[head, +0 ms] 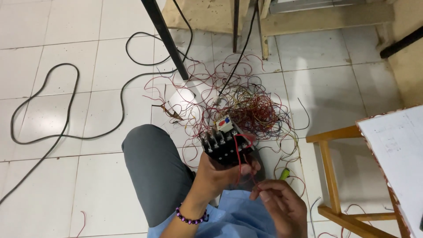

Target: Connecting multiple electrical wires to a terminal block using a manual screwdriver while sitting on the floor.

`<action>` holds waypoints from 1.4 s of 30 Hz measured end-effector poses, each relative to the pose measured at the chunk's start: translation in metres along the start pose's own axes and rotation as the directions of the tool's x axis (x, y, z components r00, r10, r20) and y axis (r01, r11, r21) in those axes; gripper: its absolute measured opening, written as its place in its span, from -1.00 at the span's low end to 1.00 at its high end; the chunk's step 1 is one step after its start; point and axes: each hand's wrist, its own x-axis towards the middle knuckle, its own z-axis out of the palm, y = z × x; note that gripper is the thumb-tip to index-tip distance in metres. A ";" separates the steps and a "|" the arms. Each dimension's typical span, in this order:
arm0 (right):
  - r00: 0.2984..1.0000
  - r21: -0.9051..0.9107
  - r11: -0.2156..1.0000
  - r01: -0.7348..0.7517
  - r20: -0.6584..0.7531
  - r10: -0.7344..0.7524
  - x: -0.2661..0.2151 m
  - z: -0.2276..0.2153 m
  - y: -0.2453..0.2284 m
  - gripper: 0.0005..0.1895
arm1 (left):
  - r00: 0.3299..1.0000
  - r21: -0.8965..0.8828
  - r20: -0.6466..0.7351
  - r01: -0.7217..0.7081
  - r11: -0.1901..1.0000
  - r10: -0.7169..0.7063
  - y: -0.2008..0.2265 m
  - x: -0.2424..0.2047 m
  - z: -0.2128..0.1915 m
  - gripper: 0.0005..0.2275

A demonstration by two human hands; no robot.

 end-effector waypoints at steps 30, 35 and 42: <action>0.959 0.476 0.855 -0.205 0.273 0.078 -0.012 0.045 0.004 -0.82 | 0.975 0.013 -0.208 0.085 0.996 -0.080 -0.014 -0.018 -0.017 -0.49; 0.981 0.018 0.983 0.185 -0.059 -0.184 0.021 0.021 0.028 -0.73 | 0.985 -0.108 -0.157 0.057 0.993 -0.074 -0.018 -0.018 -0.023 -0.44; 0.882 -0.474 0.825 -0.307 -0.467 0.061 0.131 -0.140 0.318 -0.90 | 0.973 0.023 -0.206 0.111 0.994 -0.104 -0.023 -0.015 -0.026 -0.41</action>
